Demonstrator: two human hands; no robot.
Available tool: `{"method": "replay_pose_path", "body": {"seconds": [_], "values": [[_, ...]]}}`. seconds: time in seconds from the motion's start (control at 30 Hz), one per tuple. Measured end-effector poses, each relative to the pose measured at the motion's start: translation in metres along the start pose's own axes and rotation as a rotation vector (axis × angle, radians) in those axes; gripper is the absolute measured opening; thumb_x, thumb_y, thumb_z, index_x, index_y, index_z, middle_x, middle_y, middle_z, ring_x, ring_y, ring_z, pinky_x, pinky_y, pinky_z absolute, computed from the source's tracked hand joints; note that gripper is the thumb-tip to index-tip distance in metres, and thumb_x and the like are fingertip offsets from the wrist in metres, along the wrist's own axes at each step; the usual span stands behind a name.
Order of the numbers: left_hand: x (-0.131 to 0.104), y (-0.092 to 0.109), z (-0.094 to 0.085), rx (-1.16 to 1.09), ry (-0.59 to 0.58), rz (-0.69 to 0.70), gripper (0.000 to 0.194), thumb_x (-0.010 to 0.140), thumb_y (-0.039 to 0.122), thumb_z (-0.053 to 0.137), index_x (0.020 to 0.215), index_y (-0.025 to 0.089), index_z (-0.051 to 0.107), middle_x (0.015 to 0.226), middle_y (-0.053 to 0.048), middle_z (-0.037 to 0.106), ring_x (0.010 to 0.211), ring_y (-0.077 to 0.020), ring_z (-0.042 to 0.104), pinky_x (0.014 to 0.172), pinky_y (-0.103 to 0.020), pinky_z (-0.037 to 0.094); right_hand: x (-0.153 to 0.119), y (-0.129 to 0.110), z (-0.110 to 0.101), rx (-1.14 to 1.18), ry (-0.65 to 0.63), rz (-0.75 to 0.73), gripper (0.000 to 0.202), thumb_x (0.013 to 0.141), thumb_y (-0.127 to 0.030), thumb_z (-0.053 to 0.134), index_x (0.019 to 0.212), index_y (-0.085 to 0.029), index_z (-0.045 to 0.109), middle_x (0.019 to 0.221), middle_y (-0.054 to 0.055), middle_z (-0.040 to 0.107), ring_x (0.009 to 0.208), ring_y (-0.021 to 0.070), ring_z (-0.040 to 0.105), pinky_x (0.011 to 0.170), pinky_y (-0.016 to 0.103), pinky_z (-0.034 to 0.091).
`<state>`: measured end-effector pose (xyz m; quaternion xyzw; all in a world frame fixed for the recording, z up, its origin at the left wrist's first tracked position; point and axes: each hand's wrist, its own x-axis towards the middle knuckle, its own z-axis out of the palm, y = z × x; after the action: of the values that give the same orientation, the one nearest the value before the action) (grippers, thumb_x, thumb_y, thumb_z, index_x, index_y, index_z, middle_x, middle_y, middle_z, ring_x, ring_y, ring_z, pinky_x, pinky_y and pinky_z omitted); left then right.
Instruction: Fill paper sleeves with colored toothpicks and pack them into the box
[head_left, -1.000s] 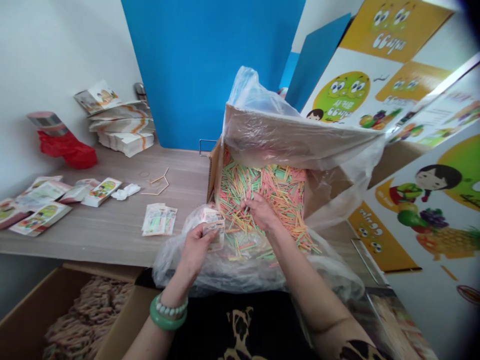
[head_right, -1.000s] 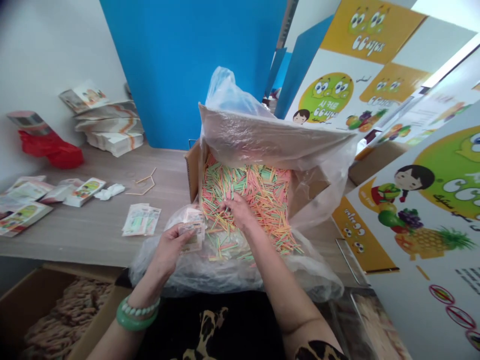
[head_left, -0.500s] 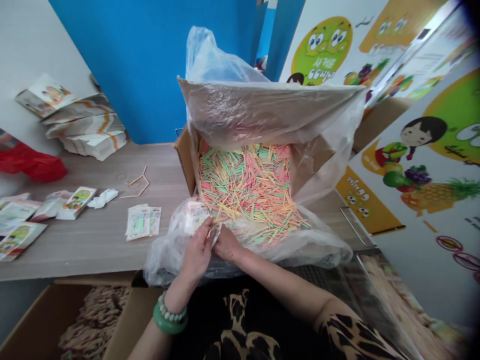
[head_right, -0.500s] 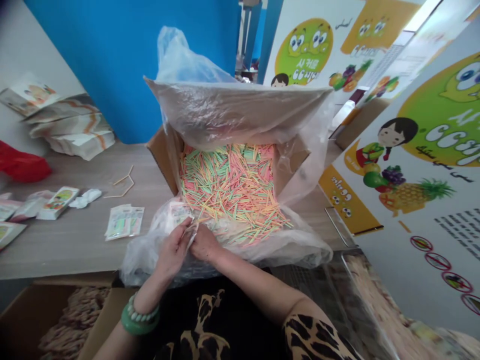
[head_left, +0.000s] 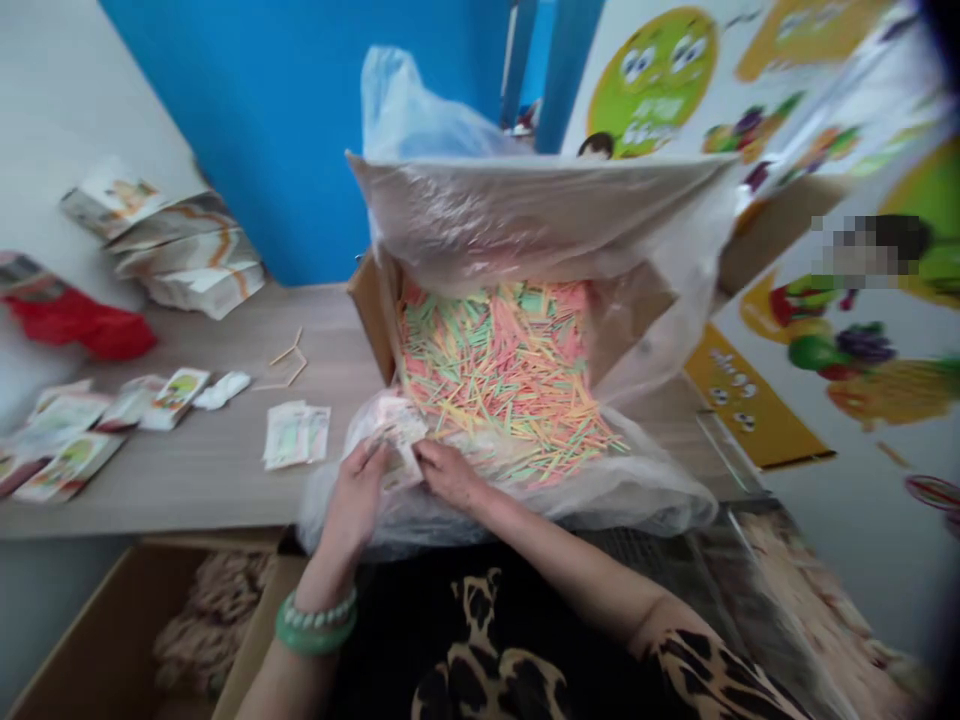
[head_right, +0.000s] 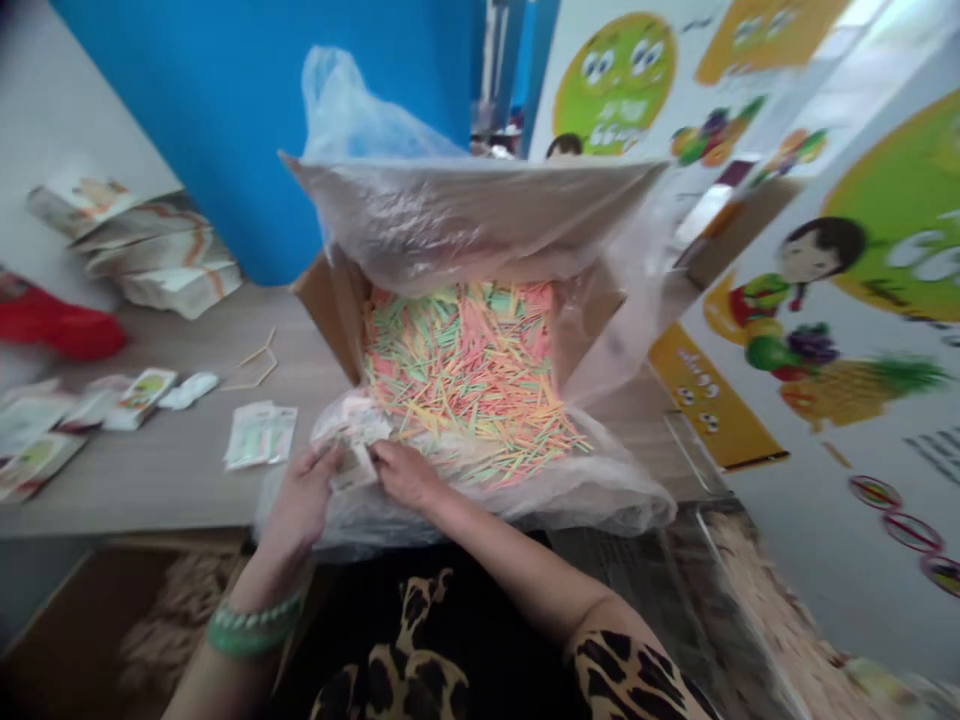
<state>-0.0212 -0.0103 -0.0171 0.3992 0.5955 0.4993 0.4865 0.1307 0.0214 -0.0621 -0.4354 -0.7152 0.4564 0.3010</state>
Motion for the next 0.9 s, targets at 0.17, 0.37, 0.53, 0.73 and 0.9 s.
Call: {"method": "replay_pose_path", "body": {"seconds": [0.17,0.37,0.53,0.73,0.9], "values": [[0.0,-0.003,-0.007,-0.109,-0.036,-0.12,0.032,0.068,0.045,0.077,0.079,0.015,0.07,0.068,-0.001,0.065,0.064,-0.0154,0.056,0.063,-0.027,0.045,-0.003,0.003,-0.006,0.172,0.009,-0.019,0.012,0.082,-0.02,0.046,0.081,-0.023,0.057,0.076,-0.001,0.062,0.076,0.0172,0.058,0.077,0.03,0.042],[0.001,-0.004,-0.002,0.149,-0.073,0.061,0.027,0.074,0.038,0.069,0.061,0.017,0.059,0.061,0.003,0.053,0.064,-0.0134,0.05,0.063,-0.025,0.038,0.008,-0.02,-0.04,0.547,0.308,-0.004,0.01,0.084,-0.028,0.055,0.09,-0.023,0.061,0.075,-0.002,0.065,0.078,0.0176,0.064,0.08,0.033,0.046],[0.001,-0.007,0.009,0.264,-0.173,0.159,0.018,0.078,0.034,0.059,0.074,0.017,0.065,0.073,0.0,0.059,0.073,-0.0153,0.051,0.069,-0.026,0.04,0.013,-0.051,-0.056,0.866,0.29,-0.024,0.01,0.082,-0.03,0.063,0.089,-0.023,0.061,0.072,-0.004,0.062,0.072,0.0158,0.066,0.079,0.033,0.05],[-0.006,-0.004,0.015,0.232,-0.144,0.022,0.038,0.071,0.044,0.066,0.054,0.019,0.043,0.055,0.006,0.033,0.055,-0.0094,0.03,0.052,-0.024,0.023,0.014,-0.074,-0.043,0.905,0.264,-0.048,0.011,0.085,-0.032,0.063,0.092,-0.024,0.06,0.074,-0.004,0.062,0.079,0.0166,0.068,0.077,0.032,0.051],[-0.007,0.003,0.015,0.201,-0.15,0.016,0.039,0.068,0.044,0.068,0.053,0.019,0.043,0.055,0.006,0.032,0.056,-0.0086,0.028,0.052,-0.024,0.021,0.012,-0.074,-0.035,0.757,0.278,-0.117,0.006,0.089,-0.029,0.059,0.091,-0.024,0.061,0.075,-0.003,0.065,0.079,0.0163,0.068,0.083,0.034,0.05]]}}
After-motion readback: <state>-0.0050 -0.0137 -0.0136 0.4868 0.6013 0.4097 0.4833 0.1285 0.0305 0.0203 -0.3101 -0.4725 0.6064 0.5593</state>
